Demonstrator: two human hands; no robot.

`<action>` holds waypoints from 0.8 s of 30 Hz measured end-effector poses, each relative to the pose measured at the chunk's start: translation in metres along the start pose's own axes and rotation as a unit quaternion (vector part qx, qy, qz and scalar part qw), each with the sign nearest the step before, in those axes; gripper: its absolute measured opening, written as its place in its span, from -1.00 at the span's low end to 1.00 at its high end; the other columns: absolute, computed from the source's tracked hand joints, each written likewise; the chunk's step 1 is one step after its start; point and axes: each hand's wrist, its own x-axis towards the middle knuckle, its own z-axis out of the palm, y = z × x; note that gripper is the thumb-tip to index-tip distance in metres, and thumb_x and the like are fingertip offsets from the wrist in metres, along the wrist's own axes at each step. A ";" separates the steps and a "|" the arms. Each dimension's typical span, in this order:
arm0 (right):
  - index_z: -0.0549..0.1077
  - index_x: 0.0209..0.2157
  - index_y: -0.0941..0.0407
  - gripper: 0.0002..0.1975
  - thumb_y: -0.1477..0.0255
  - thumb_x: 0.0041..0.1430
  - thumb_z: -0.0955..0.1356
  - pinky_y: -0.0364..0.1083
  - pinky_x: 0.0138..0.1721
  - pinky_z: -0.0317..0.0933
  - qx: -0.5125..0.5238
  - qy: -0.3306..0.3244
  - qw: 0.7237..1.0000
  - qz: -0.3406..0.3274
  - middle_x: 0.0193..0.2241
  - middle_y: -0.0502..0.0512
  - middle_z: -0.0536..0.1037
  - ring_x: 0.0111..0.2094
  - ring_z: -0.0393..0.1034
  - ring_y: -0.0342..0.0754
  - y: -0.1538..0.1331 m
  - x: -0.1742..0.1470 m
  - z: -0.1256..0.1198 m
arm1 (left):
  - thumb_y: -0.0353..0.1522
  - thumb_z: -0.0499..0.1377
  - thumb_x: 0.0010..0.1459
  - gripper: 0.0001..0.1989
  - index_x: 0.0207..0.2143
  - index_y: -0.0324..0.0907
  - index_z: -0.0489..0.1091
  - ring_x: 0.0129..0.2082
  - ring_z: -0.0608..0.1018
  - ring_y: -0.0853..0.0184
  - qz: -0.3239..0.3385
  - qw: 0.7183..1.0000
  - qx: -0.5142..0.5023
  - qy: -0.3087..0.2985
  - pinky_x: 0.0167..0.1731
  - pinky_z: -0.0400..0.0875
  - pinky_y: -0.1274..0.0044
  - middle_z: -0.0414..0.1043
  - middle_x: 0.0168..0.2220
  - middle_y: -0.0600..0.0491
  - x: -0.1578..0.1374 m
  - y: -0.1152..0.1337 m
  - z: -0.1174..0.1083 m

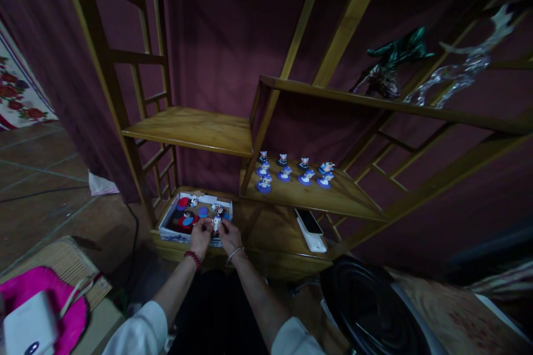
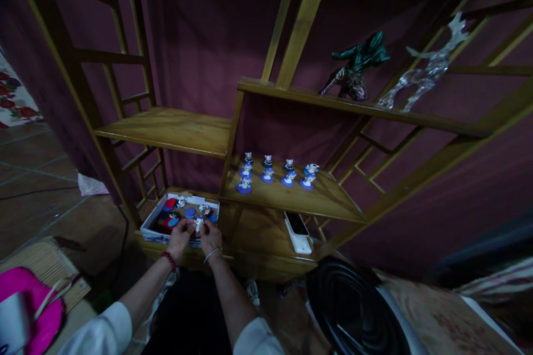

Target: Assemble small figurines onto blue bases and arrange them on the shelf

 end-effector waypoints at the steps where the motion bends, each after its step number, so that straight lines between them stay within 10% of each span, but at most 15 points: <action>1: 0.47 -0.29 0.11 -0.74 0.40 0.03 0.21 -0.20 -0.40 0.28 0.004 -0.001 1.000 -0.002 -0.50 -0.03 0.53 -0.50 0.39 -0.15 0.001 -0.001 -0.001 | -0.35 0.15 -0.21 -0.83 -0.48 -0.21 0.31 -0.60 0.39 0.41 0.002 1.000 0.000 0.001 -0.49 0.30 0.55 0.30 -0.66 0.18 -0.003 -0.001 0.000; 24: 0.45 -0.24 0.11 -0.71 0.40 -0.06 0.28 -0.10 -0.22 0.28 0.082 -0.042 0.996 0.006 -0.32 0.03 0.54 -0.30 0.42 -0.08 0.003 -0.016 -0.005 | -0.38 0.13 -0.23 -0.89 -0.52 -0.19 0.31 -0.64 0.37 0.44 -0.015 1.000 -0.017 0.002 -0.56 0.30 0.57 0.29 -0.66 0.17 -0.018 -0.011 -0.006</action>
